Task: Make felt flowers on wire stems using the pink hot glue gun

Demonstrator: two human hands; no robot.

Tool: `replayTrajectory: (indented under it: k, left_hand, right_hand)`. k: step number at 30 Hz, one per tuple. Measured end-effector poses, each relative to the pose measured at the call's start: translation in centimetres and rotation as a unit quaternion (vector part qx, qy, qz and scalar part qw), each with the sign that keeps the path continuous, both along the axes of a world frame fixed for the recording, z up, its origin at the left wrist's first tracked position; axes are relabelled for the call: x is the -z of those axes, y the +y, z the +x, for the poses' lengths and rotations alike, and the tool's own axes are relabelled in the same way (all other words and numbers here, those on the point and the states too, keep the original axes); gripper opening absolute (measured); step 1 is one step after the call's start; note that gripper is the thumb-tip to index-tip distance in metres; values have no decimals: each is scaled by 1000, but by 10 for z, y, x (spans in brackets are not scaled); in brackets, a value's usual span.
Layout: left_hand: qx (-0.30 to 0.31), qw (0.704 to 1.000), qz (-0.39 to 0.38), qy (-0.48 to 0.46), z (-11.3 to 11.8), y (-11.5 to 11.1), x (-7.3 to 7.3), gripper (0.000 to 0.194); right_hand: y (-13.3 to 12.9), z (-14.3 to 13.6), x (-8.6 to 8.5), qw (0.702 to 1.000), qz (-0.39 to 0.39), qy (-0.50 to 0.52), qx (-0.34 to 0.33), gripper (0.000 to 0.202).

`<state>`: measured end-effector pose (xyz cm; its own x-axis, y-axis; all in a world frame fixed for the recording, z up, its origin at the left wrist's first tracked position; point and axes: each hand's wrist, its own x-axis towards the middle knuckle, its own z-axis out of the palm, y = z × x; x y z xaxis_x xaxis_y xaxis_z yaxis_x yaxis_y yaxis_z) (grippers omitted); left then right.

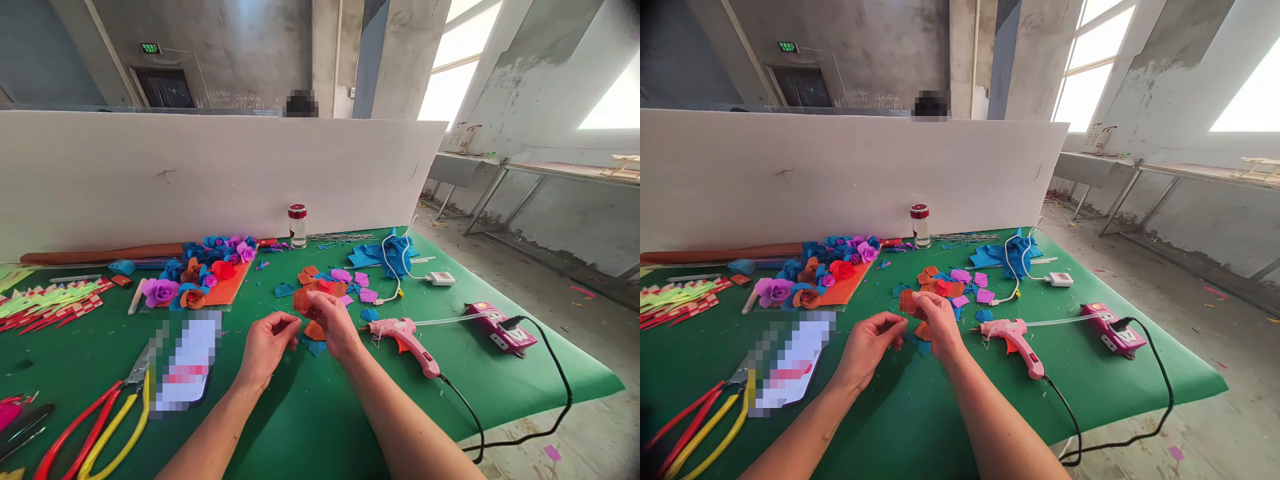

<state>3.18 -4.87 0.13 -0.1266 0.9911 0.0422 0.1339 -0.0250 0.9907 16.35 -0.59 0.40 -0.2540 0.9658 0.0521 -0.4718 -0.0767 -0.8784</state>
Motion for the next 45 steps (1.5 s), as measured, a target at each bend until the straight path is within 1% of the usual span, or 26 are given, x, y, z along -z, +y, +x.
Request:
replayTrajectory:
  k: [3, 6, 13, 16, 18, 22, 25, 31, 37, 39, 41, 43, 45]
  left_hand:
    - [-6, 1000, -2, -1, 0, 0, 1, 26]
    - [-9, 1000, -1, -3, 0, 0, 0, 25]
    - [-12, 1000, 6, -2, 0, 1, -1, 24]
    - [-15, 1000, 11, -2, 0, 1, -1, 24]
    - [-22, 1000, 18, -3, 0, 1, -2, 25]
    - [-31, 999, 25, -10, -2, 1, -2, 26]
    - [-32, 999, 21, -16, -2, 1, -2, 28]
    - [-32, 999, 13, -36, 0, 0, -2, 28]
    - [-17, 998, 17, -52, 0, 0, 0, 29]
    - [-13, 999, 8, -47, 0, 0, -1, 31]
    - [-12, 999, -5, -33, -1, 0, -2, 34]
    - [-24, 999, -6, -24, -4, 1, -3, 36]
    - [-51, 998, 10, -33, -8, 3, -2, 35]
  right_hand:
    - [2, -1, 3, 1000, 2, -6, -12, 26]
    - [2, -1, 4, 1000, -4, 3, -9, 25]
    - [1, 0, 1, 999, -22, 11, -24, 22]
    - [1, -1, 0, 999, -43, 13, -24, 23]
    - [1, -2, 1, 998, -52, 0, -24, 23]
    - [2, -6, 8, 998, -19, -49, -44, 25]
    - [1, -8, 12, 997, -12, -66, -40, 26]
    - [-1, -8, 11, 996, -19, -83, -35, 29]
    - [-4, -7, 8, 997, -19, -73, -35, 29]
    - [-3, -6, 7, 997, -19, -70, -21, 28]
    - [-1, -4, 7, 998, -22, -52, 7, 26]
    - [0, -2, 6, 999, -32, -29, 22, 26]
    - [0, -2, 4, 999, -53, -12, 4, 27]
